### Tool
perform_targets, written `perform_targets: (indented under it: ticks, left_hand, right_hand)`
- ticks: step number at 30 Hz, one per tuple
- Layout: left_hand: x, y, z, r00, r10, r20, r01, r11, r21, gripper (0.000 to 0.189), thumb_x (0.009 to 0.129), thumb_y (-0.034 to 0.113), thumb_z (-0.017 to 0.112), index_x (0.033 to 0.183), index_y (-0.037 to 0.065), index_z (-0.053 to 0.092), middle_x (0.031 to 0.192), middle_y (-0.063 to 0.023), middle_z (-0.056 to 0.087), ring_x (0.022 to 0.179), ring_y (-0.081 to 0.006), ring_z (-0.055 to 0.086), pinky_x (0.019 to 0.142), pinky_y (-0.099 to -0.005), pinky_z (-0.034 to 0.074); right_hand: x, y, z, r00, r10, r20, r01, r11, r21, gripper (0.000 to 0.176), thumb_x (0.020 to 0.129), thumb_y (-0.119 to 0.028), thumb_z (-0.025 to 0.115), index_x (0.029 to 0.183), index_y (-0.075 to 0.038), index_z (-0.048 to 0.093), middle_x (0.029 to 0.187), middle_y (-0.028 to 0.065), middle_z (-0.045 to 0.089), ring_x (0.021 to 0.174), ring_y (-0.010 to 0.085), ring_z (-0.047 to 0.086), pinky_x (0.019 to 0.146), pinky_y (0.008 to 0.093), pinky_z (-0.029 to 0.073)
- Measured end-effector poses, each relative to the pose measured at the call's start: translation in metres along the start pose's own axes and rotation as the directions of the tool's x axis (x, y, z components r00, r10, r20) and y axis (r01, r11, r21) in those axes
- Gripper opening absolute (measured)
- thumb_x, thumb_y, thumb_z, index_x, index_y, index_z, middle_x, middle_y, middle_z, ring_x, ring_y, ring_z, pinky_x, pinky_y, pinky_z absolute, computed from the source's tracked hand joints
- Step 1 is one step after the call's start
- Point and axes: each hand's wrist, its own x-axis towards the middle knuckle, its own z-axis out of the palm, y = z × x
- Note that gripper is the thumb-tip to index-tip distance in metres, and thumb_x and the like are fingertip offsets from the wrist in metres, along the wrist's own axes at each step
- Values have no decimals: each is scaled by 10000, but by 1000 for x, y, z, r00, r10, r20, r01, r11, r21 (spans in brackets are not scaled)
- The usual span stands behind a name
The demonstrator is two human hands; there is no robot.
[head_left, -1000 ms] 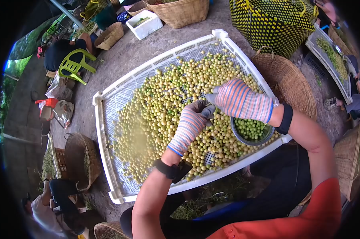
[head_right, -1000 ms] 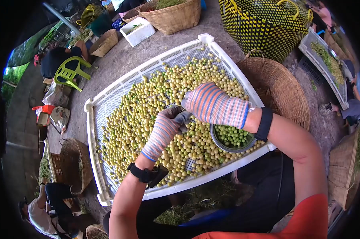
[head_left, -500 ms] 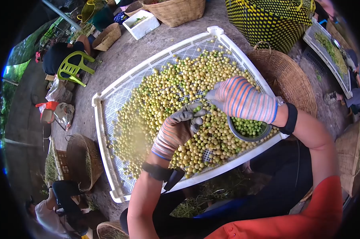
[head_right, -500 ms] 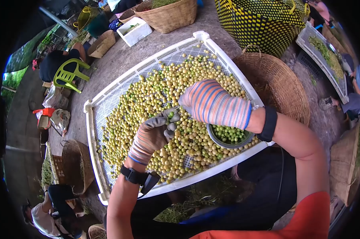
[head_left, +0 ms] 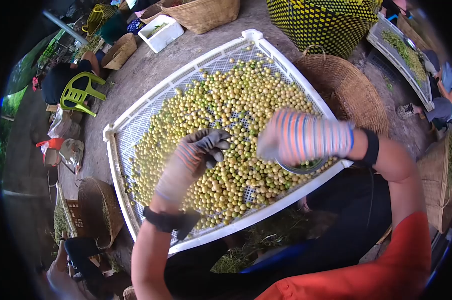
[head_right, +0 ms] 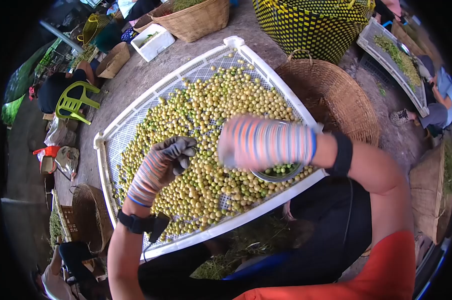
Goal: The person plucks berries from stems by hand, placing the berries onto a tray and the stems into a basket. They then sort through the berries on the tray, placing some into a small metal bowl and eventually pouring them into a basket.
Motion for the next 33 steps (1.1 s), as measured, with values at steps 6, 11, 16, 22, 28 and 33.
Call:
perform_targets:
  ticks: [6,11,16,22,28,33]
  left_hand:
    - [19,4,85,973,74,218,-181,833,523,309,894,207,587,1134,12,582,928,-84,663,707,-146,642,570,-244,501]
    - [58,-55,112,877,283,389,-478,424,769,420,786,190,691,1149,12,576,921,-158,665,796,-310,640,720,-379,511]
    - [75,-33,99,861,485,157,-415,488,768,304,824,1,608,1125,48,625,934,-147,676,768,-232,655,701,-335,526]
    - [181,-45,32,754,529,390,-325,-216,921,465,885,291,566,1330,191,479,1426,-173,362,1304,-432,312,1090,-466,272]
    - [176,-33,1,865,435,250,-150,-251,956,571,826,447,601,1344,250,463,1429,-168,361,1322,-399,309,1094,-498,232]
    - [127,-25,-46,950,299,93,-22,-231,973,522,837,416,594,1326,273,481,1458,-158,306,1303,-396,338,1095,-520,223]
  right_hand:
    - [-29,-76,58,653,-650,388,658,741,135,277,868,-282,487,840,-13,546,706,121,575,734,233,616,577,348,493]
    - [1,-10,-59,904,-291,314,-42,670,741,302,912,-258,494,1017,6,598,879,106,654,696,172,636,561,287,508]
    - [33,181,-17,654,727,-209,-249,468,848,324,859,-225,629,1141,-67,623,951,48,682,682,131,608,566,251,502]
    - [66,236,35,711,627,-318,-597,777,199,368,815,-310,634,1151,-159,640,1043,154,658,985,326,617,897,359,467]
    - [96,241,28,648,760,49,-721,633,-282,275,783,-161,577,995,-19,681,890,160,684,874,316,658,757,397,531]
    - [46,213,10,747,644,165,-526,421,739,246,796,-238,711,916,-26,677,711,15,627,486,48,475,410,195,337]
